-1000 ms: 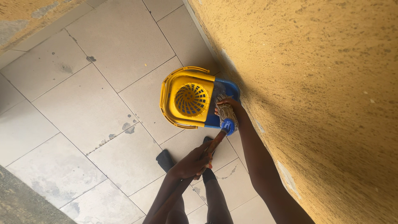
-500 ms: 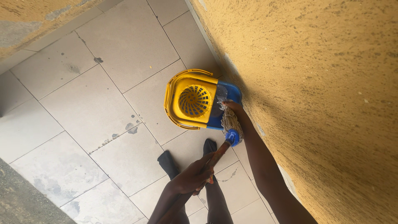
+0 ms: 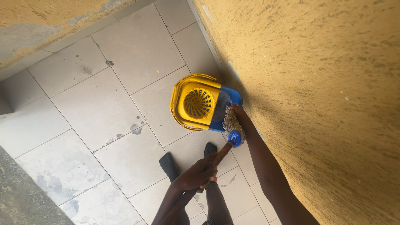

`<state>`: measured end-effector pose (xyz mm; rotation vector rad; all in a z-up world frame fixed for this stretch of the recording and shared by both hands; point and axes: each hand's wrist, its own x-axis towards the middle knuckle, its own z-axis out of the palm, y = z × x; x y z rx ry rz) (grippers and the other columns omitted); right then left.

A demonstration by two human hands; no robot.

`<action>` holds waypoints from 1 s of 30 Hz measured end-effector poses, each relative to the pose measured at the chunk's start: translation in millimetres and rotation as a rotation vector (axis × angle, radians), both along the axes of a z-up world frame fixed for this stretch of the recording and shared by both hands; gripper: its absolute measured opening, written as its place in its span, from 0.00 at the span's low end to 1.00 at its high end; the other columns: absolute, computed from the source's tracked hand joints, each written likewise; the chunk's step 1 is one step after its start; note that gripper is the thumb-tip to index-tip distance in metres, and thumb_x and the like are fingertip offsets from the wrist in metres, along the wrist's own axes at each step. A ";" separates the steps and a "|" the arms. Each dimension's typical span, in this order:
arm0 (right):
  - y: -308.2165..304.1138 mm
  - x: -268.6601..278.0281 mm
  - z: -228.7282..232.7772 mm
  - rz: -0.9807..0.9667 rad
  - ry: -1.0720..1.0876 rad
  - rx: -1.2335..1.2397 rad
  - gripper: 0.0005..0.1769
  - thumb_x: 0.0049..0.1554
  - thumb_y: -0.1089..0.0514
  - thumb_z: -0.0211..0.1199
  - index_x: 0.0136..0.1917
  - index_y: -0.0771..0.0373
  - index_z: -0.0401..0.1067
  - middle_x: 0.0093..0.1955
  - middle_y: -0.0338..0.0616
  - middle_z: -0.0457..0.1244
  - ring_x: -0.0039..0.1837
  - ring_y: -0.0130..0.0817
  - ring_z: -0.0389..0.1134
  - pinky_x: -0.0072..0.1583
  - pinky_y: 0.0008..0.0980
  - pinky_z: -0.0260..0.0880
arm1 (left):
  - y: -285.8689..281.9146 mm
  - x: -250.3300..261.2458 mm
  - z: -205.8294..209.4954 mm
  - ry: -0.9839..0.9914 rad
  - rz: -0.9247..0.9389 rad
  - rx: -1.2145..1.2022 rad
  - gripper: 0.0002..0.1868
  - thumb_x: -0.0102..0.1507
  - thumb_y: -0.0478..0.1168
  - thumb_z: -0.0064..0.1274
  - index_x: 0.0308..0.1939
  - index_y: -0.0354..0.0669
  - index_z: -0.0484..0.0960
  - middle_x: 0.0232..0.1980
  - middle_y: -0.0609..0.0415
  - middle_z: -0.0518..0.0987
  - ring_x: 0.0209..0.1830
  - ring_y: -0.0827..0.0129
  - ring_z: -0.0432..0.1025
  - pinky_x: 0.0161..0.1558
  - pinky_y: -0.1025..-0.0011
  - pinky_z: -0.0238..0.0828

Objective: The person mops a tiled floor using a string mop and a yellow and blue bucket. They repeatedly dip the mop into the bucket, wring it out using the built-in spinner, and scrub the floor in a small corner area.

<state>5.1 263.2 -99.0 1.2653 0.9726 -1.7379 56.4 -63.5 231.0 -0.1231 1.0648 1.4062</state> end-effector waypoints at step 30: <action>-41.5 -45.0 183.7 1.266 0.424 1.112 0.19 0.60 0.50 0.54 0.42 0.61 0.83 0.43 0.57 0.71 0.48 0.52 0.76 0.52 0.46 0.72 | -10.1 69.9 114.6 0.131 0.124 -0.006 0.36 0.70 0.39 0.44 0.81 0.45 0.49 0.37 0.52 0.78 0.16 0.79 0.64 0.18 0.77 0.65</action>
